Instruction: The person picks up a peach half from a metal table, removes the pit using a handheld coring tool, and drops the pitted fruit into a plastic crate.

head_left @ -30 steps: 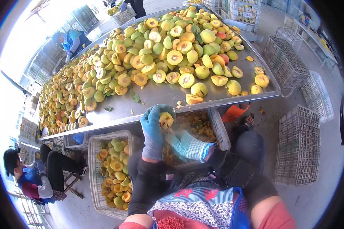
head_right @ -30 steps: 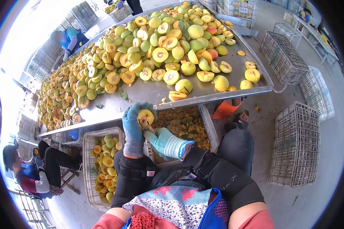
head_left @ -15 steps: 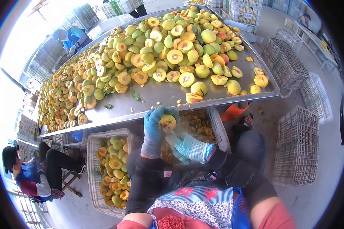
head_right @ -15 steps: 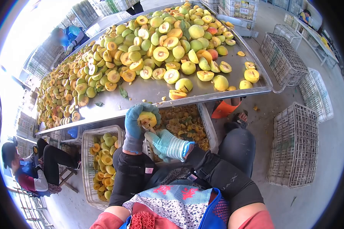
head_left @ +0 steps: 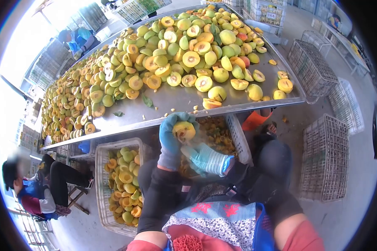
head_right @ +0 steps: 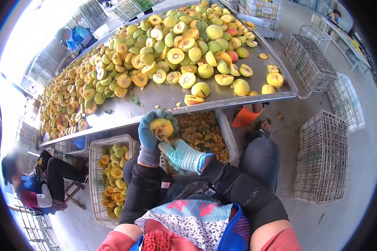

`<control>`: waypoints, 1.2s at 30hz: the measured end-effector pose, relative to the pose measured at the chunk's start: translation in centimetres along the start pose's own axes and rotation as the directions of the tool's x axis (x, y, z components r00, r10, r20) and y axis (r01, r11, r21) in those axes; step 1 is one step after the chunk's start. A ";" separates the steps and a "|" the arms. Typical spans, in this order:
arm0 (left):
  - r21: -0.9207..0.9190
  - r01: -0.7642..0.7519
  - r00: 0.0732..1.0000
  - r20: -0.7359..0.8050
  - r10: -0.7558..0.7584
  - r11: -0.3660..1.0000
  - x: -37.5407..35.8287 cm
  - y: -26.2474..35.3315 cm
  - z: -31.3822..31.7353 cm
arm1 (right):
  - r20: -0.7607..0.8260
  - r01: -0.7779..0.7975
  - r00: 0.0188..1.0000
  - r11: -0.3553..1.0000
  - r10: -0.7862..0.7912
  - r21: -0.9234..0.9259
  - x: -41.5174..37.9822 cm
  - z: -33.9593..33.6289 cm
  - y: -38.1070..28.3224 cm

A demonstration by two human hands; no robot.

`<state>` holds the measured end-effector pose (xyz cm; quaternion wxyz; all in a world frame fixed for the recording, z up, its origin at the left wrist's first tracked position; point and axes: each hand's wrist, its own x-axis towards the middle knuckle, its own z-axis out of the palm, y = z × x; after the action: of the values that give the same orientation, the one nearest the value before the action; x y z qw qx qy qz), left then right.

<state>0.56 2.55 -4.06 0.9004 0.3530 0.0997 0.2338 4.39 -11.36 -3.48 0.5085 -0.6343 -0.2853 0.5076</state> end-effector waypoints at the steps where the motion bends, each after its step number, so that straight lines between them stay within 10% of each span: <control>1: 0.104 -0.039 0.999 0.036 0.035 0.994 0.0 0.3 -0.1 | -0.064 0.165 0.982 0.970 -0.179 -0.180 0.7 -0.3 0.9; 3: 0.258 -0.106 0.991 0.106 0.081 0.960 -0.1 1.0 0.2 | -0.085 0.414 0.842 0.738 -0.533 -0.534 2.3 -1.1 2.4; 7: 0.282 -0.120 0.985 0.151 0.079 0.952 -0.5 1.3 1.0 | 0.097 -0.158 0.980 0.975 0.175 -0.157 -1.2 -2.0 -2.5; 13: 0.000 -0.001 0.980 0.198 0.001 1.000 -0.2 0.5 0.3 | 0.423 -0.309 0.904 0.783 0.064 0.540 -2.1 -1.0 -1.3; 19: -0.341 0.055 0.977 0.214 0.021 0.939 -0.5 0.1 1.0 | 0.554 -0.402 0.833 0.687 -0.001 0.605 -2.0 -1.2 -2.0; 22: -0.313 -0.036 0.999 -0.012 0.034 0.949 0.5 0.6 -1.1 | 0.229 0.009 0.973 0.997 -0.025 0.071 -1.2 -0.6 -0.8; 24: -0.320 -0.160 0.976 -0.196 0.100 0.934 -0.6 3.5 -0.8 | 0.048 0.350 0.922 0.776 -0.384 -0.525 0.8 -0.8 2.6; 27: 0.138 -0.425 0.775 -0.456 0.438 0.895 -3.3 8.4 -3.0 | -0.090 0.224 0.927 0.728 -0.365 -0.647 0.9 -3.0 3.0; 30: 0.472 -0.226 0.806 -0.400 0.436 0.852 -7.4 13.9 -9.1 | -0.252 0.154 0.852 0.680 -0.458 -0.716 1.2 -4.2 2.9; 31: 0.813 -0.178 0.803 -0.205 0.560 0.554 -8.7 14.8 -9.7 | -0.283 0.089 0.853 0.657 -0.438 -0.749 1.3 -4.6 3.0; 34: 0.924 0.193 0.688 -0.367 0.626 0.330 -8.6 16.4 -9.5 | -0.356 0.013 0.817 0.631 -0.455 -0.776 0.1 -3.6 0.1; 36: 0.940 0.034 0.777 -0.239 0.583 0.340 -5.8 15.4 -5.9 | -0.336 0.010 0.845 0.641 -0.416 -0.767 -0.8 -3.4 -1.0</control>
<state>-11.93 13.00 2.20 0.4291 0.7146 0.3956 0.3857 7.45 -12.90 -2.39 0.3188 -0.8505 -0.4048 0.1056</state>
